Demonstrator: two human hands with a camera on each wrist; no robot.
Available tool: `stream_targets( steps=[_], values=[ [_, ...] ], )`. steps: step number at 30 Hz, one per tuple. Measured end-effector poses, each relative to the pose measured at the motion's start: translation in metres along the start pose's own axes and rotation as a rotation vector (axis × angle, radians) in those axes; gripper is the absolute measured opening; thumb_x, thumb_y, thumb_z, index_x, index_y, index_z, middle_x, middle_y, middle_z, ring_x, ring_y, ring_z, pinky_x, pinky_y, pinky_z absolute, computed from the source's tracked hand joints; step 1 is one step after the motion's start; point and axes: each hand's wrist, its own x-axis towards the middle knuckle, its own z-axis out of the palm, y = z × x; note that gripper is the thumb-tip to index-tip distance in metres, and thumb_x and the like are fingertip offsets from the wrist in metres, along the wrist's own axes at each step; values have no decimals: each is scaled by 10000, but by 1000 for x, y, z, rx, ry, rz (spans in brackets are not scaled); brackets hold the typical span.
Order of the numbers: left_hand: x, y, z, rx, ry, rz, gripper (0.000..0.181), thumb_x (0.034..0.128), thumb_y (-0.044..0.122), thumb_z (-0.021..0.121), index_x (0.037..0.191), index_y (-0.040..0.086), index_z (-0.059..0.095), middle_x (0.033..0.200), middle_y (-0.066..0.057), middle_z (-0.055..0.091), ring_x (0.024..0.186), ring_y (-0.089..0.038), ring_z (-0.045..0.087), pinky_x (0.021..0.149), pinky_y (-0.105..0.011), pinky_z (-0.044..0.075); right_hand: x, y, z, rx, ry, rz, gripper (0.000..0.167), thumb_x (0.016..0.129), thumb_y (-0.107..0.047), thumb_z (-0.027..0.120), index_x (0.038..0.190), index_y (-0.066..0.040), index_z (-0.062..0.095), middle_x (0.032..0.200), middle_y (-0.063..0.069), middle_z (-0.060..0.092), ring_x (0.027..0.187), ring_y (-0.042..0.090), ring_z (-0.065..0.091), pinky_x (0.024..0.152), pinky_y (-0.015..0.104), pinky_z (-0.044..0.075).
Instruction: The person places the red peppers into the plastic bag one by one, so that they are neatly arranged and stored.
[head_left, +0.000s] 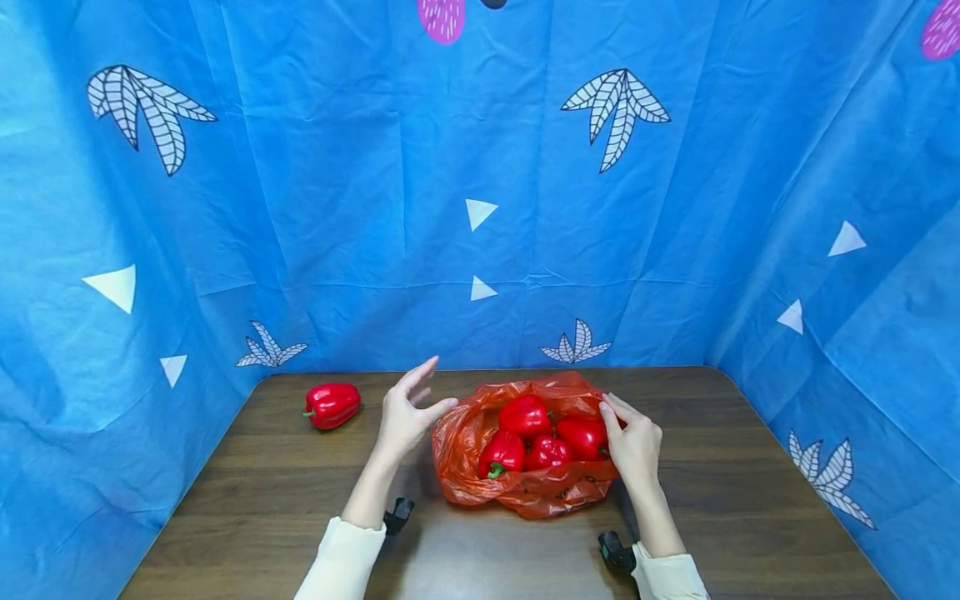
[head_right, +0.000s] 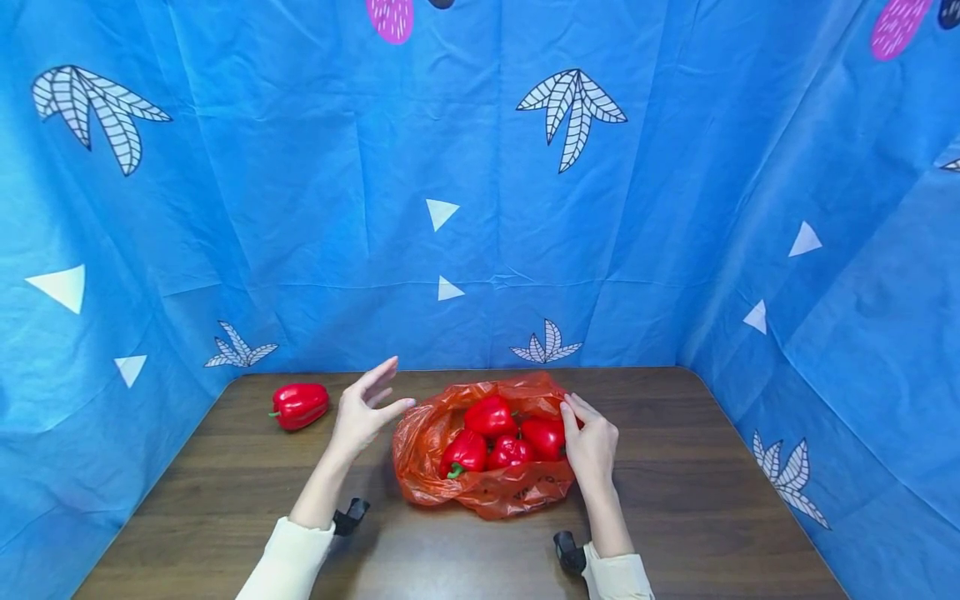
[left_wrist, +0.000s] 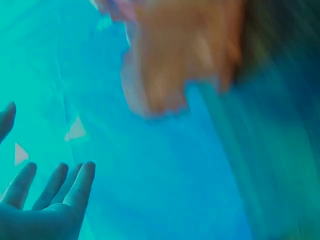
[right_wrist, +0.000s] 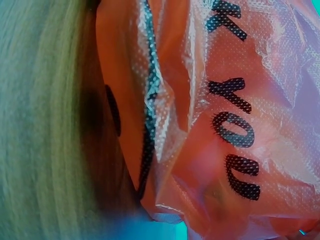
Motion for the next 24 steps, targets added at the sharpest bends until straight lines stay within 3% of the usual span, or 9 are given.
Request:
stream_targets(
  steps=[4, 8, 14, 19, 24],
  values=[
    [0, -5, -38, 31, 79, -54, 687, 776, -1, 796, 1401, 8, 510, 1445, -202, 501, 1339, -338, 467, 1084, -482, 415, 0, 0, 1, 0, -3, 3, 289, 945, -166, 647, 1197, -32, 691, 1211, 187, 673, 1155, 395, 616, 1001, 539, 462],
    [0, -14, -72, 117, 154, -85, 697, 790, 69, 807, 1419, 62, 507, 1453, -144, 512, 1340, -273, 478, 1071, -420, 423, 0, 0, 1, -1, -3, 1, 289, 942, -165, 651, 1196, -33, 692, 1210, 183, 674, 1152, 392, 618, 997, 539, 466],
    [-1, -30, -115, 243, 271, -157, 689, 811, 144, 803, 1433, 134, 508, 1467, -103, 507, 1342, -280, 482, 1084, -440, 409, -1, -2, 1, -1, -10, 4, 293, 944, -162, 646, 1200, -27, 688, 1214, 190, 670, 1159, 401, 610, 999, 551, 459],
    [3, -47, -142, 281, 308, -212, 683, 830, 142, 784, 1446, 125, 489, 1491, -132, 472, 1357, -329, 461, 1083, -472, 402, -1, -2, 1, 1, -18, 16, 295, 947, -168, 642, 1201, -25, 688, 1221, 190, 667, 1169, 401, 605, 1011, 551, 452],
    [5, -65, -156, 324, 293, -292, 711, 837, 151, 775, 1468, 108, 449, 1520, -192, 410, 1366, -413, 415, 1097, -535, 378, 0, -1, 2, -2, -16, 16, 293, 947, -168, 643, 1195, -21, 691, 1219, 189, 669, 1168, 398, 608, 1017, 549, 448]
  ],
)
